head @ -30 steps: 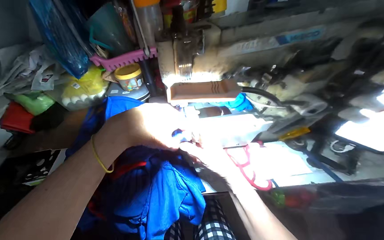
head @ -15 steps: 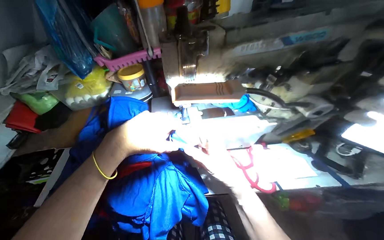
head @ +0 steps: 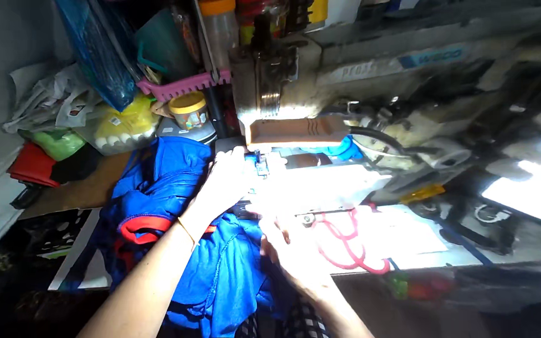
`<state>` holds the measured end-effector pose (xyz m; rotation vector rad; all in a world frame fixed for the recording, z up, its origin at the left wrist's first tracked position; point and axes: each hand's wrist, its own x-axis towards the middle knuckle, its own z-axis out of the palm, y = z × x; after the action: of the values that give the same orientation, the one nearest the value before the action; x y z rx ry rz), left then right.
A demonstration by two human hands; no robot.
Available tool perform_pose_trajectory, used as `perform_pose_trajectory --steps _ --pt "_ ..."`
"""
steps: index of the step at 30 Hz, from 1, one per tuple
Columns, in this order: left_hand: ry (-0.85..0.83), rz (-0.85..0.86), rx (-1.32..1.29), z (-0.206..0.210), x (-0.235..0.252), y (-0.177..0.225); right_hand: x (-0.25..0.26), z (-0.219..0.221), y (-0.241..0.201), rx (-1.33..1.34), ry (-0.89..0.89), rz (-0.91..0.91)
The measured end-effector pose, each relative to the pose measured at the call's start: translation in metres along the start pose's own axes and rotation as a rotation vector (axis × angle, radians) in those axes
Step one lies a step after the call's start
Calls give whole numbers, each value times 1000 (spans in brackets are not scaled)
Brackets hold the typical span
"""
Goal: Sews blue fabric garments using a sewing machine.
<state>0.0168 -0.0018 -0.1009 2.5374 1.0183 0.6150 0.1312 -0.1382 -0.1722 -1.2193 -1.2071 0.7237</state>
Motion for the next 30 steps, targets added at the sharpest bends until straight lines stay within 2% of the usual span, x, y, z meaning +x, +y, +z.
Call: perform_pose_trajectory --steps 4,8,11,14,17,19,22,24,26,30 --pt "26 3 255 18 41 1 1 -2 -2 -40 -77 5" --pt "135 -118 291 3 58 -25 0 -15 1 -145 18 18" --pt "158 -211 140 -21 49 -49 -8 -35 3 -318 65 39" --pt "122 -205 -170 -43 14 -34 0 -44 -6 -561 116 -10" --pt "124 -225 -601 -45 -28 -14 24 -34 -11 -885 211 -221" --pt "124 -235 -817 -39 -43 -11 41 -23 -11 -970 223 -347" --pt "135 -186 -898 -27 -54 -9 65 -8 -7 -990 158 -443" --pt "145 -173 -892 -21 -57 -10 72 -5 -7 -931 141 -483" --pt "153 -165 -904 -19 -60 -11 70 -10 -15 -723 124 -465" --pt "164 -205 -985 -17 -66 -8 48 -18 -26 -50 -44 -119"
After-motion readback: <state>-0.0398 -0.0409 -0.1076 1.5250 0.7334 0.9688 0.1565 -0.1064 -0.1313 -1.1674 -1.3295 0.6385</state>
